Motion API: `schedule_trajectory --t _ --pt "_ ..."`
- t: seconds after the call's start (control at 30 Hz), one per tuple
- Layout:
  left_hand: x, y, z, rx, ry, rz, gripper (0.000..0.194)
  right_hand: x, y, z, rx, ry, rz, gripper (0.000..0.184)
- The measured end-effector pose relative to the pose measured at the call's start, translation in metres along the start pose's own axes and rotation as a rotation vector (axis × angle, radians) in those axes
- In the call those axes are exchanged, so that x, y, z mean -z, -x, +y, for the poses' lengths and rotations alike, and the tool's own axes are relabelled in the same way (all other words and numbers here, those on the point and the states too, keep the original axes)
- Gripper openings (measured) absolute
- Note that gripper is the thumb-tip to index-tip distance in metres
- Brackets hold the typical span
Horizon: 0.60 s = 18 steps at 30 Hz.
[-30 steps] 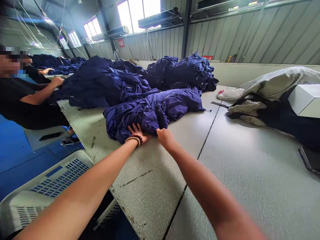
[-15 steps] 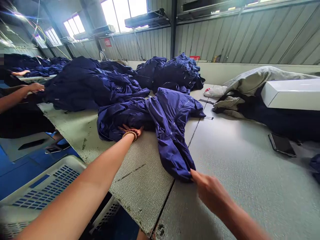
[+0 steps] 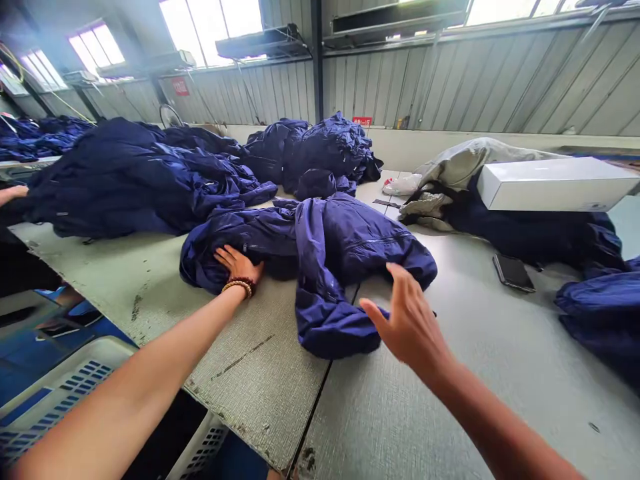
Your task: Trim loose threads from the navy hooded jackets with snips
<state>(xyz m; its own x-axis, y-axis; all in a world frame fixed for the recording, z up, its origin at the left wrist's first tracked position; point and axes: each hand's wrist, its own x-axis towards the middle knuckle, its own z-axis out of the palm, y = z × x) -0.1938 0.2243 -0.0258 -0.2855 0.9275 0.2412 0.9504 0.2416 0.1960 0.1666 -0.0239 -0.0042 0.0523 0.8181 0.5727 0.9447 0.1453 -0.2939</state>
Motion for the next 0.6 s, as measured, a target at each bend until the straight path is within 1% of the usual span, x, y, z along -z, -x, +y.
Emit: schedule_trajectory --t 0.03,0.07,0.1,0.13,0.17,0.2,0.23,0.27,0.3,0.33,0.4,0.43,0.5,0.6 --pt "0.004 0.007 0.005 -0.091 0.011 0.072 0.110 -0.010 -0.031 -0.001 0.005 0.020 0.029 0.098" --pt "0.006 0.014 0.011 -0.230 0.017 0.118 0.104 -0.022 -0.061 0.000 -0.023 0.052 0.021 0.112" --pt "0.008 0.021 0.018 -0.385 0.013 0.112 0.098 -0.035 -0.088 0.001 -0.061 0.085 -0.008 0.121" --pt "0.008 0.027 0.027 -0.520 0.001 0.052 0.094 -0.049 -0.110 0.002 -0.084 0.101 -0.061 0.123" --pt "0.007 0.031 0.036 -0.613 -0.010 -0.038 0.091 -0.063 -0.129 0.004 -0.095 0.091 -0.129 0.115" --pt "0.004 0.035 0.046 -0.657 -0.020 -0.134 0.088 -0.076 -0.142 0.005 -0.097 0.050 -0.200 0.098" --pt "0.001 0.038 0.055 -0.661 -0.028 -0.212 0.085 -0.087 -0.151 0.006 -0.102 0.004 -0.256 0.079" --pt "-0.004 0.039 0.064 -0.636 -0.036 -0.258 0.081 -0.097 -0.155 0.007 -0.112 -0.041 -0.293 0.062" --pt "-0.009 0.040 0.071 -0.602 -0.044 -0.274 0.078 -0.103 -0.155 0.008 -0.126 -0.081 -0.308 0.052" --pt "-0.014 0.041 0.078 -0.572 -0.052 -0.271 0.075 -0.106 -0.150 0.010 -0.142 -0.112 -0.307 0.048" --pt "-0.021 0.042 0.089 -0.519 -0.070 -0.260 0.072 -0.102 -0.132 0.016 -0.155 -0.169 -0.295 0.046" --pt "-0.023 0.043 0.093 -0.498 -0.079 -0.255 0.071 -0.095 -0.118 0.019 -0.151 -0.203 -0.294 0.045" --pt "-0.023 0.043 0.099 -0.470 -0.092 -0.249 0.069 -0.074 -0.085 0.026 -0.138 -0.259 -0.301 0.044" --pt "-0.016 0.044 0.105 -0.446 -0.101 -0.247 0.062 -0.032 -0.024 0.031 -0.091 -0.351 -0.284 0.042"
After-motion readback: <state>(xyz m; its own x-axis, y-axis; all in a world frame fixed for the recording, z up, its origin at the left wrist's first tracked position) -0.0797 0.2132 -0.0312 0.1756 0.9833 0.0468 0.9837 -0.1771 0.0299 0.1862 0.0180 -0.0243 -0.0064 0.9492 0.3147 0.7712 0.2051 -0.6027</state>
